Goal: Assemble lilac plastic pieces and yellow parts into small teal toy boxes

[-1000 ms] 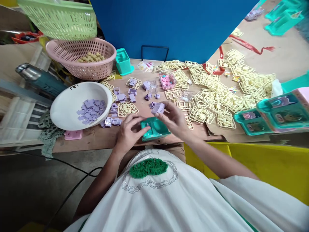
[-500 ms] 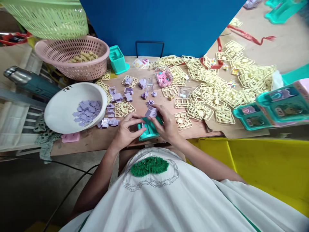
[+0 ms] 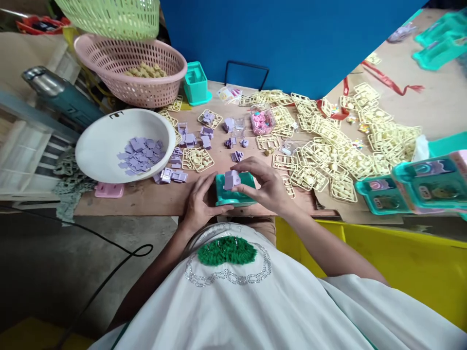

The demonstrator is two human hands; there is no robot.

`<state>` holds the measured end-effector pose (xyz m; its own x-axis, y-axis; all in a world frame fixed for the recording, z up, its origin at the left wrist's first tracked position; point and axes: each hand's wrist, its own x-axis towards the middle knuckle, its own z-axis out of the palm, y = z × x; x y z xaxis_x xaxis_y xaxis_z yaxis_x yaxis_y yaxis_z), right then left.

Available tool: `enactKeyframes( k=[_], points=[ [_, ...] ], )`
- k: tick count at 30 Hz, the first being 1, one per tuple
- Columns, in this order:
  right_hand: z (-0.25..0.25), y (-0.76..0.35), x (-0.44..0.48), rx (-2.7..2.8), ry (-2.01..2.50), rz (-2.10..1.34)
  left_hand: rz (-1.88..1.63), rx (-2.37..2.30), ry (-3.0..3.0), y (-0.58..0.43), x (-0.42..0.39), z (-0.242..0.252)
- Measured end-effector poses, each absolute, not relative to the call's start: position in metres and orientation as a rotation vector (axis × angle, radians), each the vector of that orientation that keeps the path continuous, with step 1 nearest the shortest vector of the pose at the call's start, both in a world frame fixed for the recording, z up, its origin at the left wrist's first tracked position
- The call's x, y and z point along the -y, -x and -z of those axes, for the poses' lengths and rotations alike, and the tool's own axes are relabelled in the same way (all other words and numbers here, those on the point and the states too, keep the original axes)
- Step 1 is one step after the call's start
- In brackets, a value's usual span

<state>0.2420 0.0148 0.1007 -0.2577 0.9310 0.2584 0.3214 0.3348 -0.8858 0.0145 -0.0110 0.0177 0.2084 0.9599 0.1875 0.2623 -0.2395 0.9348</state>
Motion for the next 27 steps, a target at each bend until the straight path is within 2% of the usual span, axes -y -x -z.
enactKeyframes(
  k=[13, 21, 27],
  points=[
    [-0.093, -0.243, -0.018, 2.070, 0.909, -0.743, -1.073, -1.088, -1.724, -0.008, -0.002, -0.016],
    [-0.110, -0.241, -0.029, 2.412, 0.816, -0.518, -1.032, -0.990, -1.760, -0.001, -0.014, -0.018],
    [-0.123, -0.250, -0.050, 2.667, 0.585, -0.574, -1.054, -0.962, -1.833, -0.002, -0.017, -0.019]
  ],
)
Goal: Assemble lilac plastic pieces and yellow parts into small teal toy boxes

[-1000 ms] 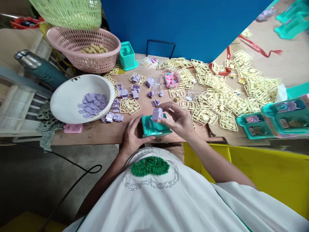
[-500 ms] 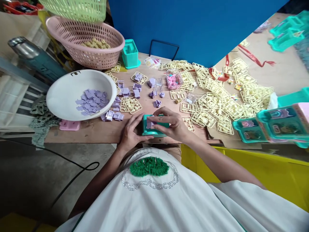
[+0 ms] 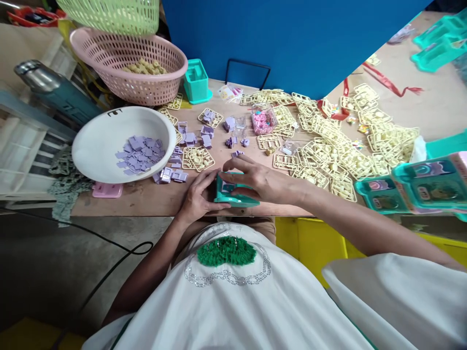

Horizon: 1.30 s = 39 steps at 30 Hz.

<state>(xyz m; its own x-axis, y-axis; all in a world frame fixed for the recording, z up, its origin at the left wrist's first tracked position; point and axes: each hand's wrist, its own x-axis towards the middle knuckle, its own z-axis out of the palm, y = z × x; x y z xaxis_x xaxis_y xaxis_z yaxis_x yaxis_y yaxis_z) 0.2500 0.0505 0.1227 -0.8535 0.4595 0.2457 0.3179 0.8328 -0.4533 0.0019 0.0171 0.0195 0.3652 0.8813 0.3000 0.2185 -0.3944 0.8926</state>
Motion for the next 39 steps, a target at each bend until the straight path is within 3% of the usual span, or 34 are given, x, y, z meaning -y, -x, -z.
enactKeyframes(
  k=[19, 39],
  points=[
    [-0.162, -0.238, -0.092, 3.078, 0.158, -0.744, -1.015, -0.981, -1.895, 0.000, -0.021, -0.025],
    [-0.163, -0.225, -0.104, 2.886, 0.152, -1.159, -0.937, -0.810, -1.903, 0.002, -0.039, -0.030]
  ],
)
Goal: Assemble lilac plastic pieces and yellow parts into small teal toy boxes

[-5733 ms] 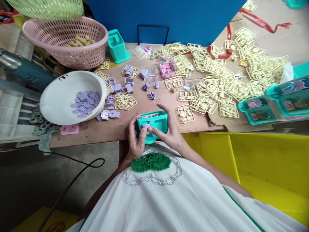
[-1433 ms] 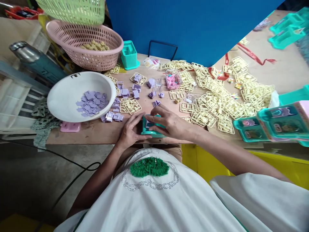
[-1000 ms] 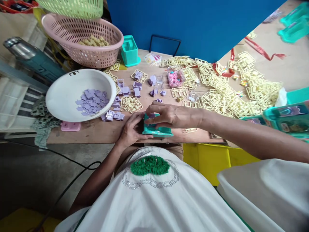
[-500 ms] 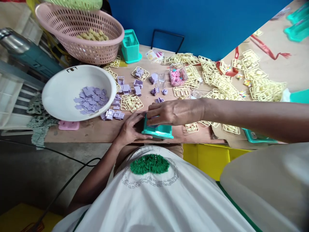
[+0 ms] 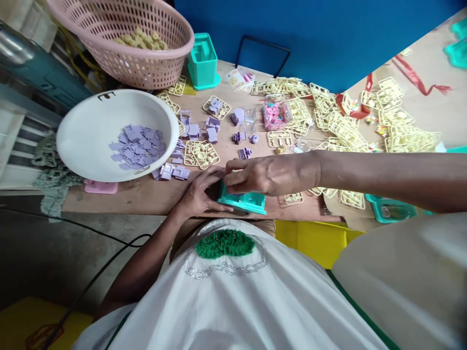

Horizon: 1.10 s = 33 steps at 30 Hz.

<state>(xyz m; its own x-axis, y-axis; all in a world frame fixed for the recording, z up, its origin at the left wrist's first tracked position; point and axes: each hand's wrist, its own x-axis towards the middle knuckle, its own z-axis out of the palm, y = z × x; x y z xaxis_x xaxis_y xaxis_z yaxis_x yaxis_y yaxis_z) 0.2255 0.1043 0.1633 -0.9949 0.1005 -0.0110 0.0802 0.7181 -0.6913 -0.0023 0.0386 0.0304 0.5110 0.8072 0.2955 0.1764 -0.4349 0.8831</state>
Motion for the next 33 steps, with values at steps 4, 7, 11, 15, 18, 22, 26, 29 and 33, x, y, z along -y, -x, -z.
enactKeyframes(
  k=[4, 7, 11, 15, 18, 22, 26, 29, 33],
  points=[
    [-0.160, -0.228, -0.101, 2.953, 0.247, -1.163, -0.976, -0.754, -1.908, 0.003, -0.040, -0.030],
    [-0.155, -0.233, -0.099, 2.908, 0.229, -1.116, -0.959, -0.748, -1.904, 0.004, -0.041, -0.030],
    [-0.149, -0.240, -0.097, 2.927, 0.197, -1.032, -0.973, -0.747, -1.910, 0.003, -0.040, -0.029],
    [-0.146, -0.243, -0.096, 2.933, 0.189, -0.999, -0.978, -0.777, -1.906, 0.001, -0.039, -0.026],
    [-0.149, -0.240, -0.097, 2.969, 0.174, -0.978, -0.986, -0.774, -1.894, 0.001, -0.039, -0.025],
    [-0.159, -0.225, -0.101, 3.050, 0.147, -1.020, -0.979, -0.785, -1.906, 0.001, -0.040, -0.024],
    [-0.163, -0.219, -0.103, 2.973, 0.117, -1.033, -0.993, -0.795, -1.913, 0.002, -0.040, -0.025],
    [-0.155, -0.236, -0.099, 2.938, 0.224, -0.835, -0.984, -0.785, -1.886, 0.001, -0.039, -0.028],
    [-0.139, -0.264, -0.082, 2.754, 0.489, -0.723, -0.946, -0.790, -1.860, 0.001, -0.039, -0.027]
  ],
)
